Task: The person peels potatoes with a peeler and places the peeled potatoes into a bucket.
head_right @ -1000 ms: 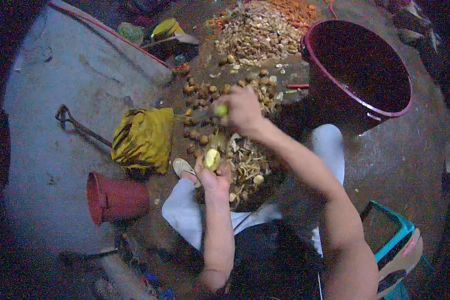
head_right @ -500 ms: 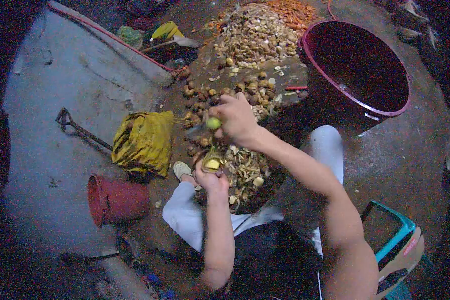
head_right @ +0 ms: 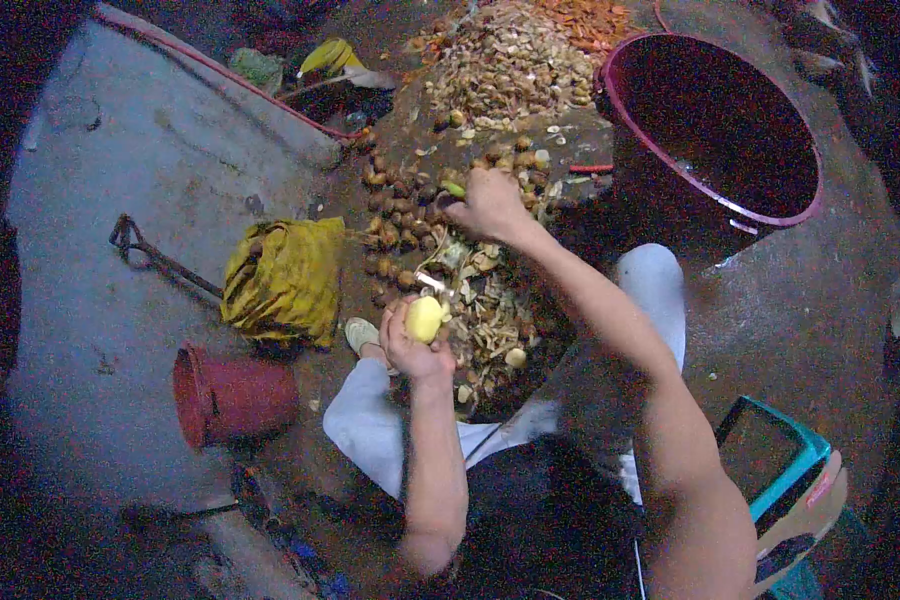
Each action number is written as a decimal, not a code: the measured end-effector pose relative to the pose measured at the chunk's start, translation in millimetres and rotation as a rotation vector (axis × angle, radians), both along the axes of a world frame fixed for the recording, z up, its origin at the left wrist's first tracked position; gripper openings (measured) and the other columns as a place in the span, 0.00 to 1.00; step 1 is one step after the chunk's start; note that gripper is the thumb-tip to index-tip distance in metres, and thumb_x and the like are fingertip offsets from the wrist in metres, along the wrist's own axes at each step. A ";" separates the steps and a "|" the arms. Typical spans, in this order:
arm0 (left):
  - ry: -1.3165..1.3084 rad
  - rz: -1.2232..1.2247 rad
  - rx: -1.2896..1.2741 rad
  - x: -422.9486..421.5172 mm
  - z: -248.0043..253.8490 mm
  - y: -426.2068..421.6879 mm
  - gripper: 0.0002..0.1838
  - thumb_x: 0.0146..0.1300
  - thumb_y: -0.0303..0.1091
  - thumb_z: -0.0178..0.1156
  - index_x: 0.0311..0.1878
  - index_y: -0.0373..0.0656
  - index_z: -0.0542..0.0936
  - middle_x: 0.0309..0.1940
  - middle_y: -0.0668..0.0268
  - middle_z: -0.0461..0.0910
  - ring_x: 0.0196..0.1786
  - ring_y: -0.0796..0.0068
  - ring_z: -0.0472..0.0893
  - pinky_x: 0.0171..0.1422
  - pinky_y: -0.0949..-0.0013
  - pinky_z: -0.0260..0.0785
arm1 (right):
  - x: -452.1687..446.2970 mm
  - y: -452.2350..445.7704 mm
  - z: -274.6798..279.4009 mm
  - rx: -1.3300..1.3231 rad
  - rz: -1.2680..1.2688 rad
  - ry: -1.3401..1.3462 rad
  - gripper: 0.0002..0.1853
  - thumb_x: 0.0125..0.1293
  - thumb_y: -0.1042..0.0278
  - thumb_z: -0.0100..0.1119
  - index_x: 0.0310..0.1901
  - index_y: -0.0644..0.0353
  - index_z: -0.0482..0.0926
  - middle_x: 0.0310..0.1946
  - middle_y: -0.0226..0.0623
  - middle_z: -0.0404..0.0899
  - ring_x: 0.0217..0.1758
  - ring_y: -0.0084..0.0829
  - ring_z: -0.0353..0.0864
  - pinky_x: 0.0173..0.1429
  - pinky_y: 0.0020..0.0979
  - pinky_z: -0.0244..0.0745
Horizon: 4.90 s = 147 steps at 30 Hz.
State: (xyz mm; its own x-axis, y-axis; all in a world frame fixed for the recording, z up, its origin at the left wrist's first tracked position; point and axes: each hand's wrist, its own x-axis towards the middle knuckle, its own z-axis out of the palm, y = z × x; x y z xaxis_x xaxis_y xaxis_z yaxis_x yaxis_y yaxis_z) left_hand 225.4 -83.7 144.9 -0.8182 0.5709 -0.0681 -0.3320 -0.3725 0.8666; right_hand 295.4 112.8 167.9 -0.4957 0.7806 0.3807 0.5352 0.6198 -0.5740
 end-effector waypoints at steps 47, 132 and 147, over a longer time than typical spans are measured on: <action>-0.475 -0.134 -0.071 -1.0 3.9 -5.9 0.12 0.65 0.44 0.48 0.38 0.46 0.73 0.26 0.71 0.74 0.13 0.81 0.62 0.13 0.78 0.50 | -5.3 -28.0 0.5 0.013 0.236 0.231 0.18 0.36 0.68 0.66 0.35 0.61 0.82 0.28 0.52 0.80 0.35 0.47 0.81 0.42 0.42 0.77; -0.613 -0.426 0.300 -5.0 2.2 1.8 0.22 0.68 0.56 0.45 0.43 0.46 0.75 0.16 0.71 0.62 0.12 0.82 0.55 0.18 0.76 0.47 | 27.6 27.6 -25.7 -0.130 -0.044 -0.151 0.23 0.45 0.53 0.71 0.31 0.69 0.79 0.31 0.55 0.80 0.36 0.50 0.82 0.44 0.44 0.79; -0.691 -0.324 -0.392 14.4 -162.8 32.5 0.16 0.67 0.54 0.48 0.41 0.53 0.76 0.24 0.72 0.74 0.20 0.76 0.73 0.19 0.73 0.60 | 115.1 38.6 17.9 -0.628 0.052 0.427 0.11 0.55 0.67 0.62 0.37 0.63 0.76 0.29 0.33 0.77 0.33 0.23 0.75 0.36 0.26 0.70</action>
State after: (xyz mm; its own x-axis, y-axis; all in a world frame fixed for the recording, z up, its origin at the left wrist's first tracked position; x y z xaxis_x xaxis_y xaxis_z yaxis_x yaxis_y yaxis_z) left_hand 239.8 -51.2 -17.8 -0.3207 0.6006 -0.7324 -0.8714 0.1161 0.4767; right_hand 410.5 151.4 185.8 -0.4475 0.8934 0.0398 0.1666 0.1270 -0.9778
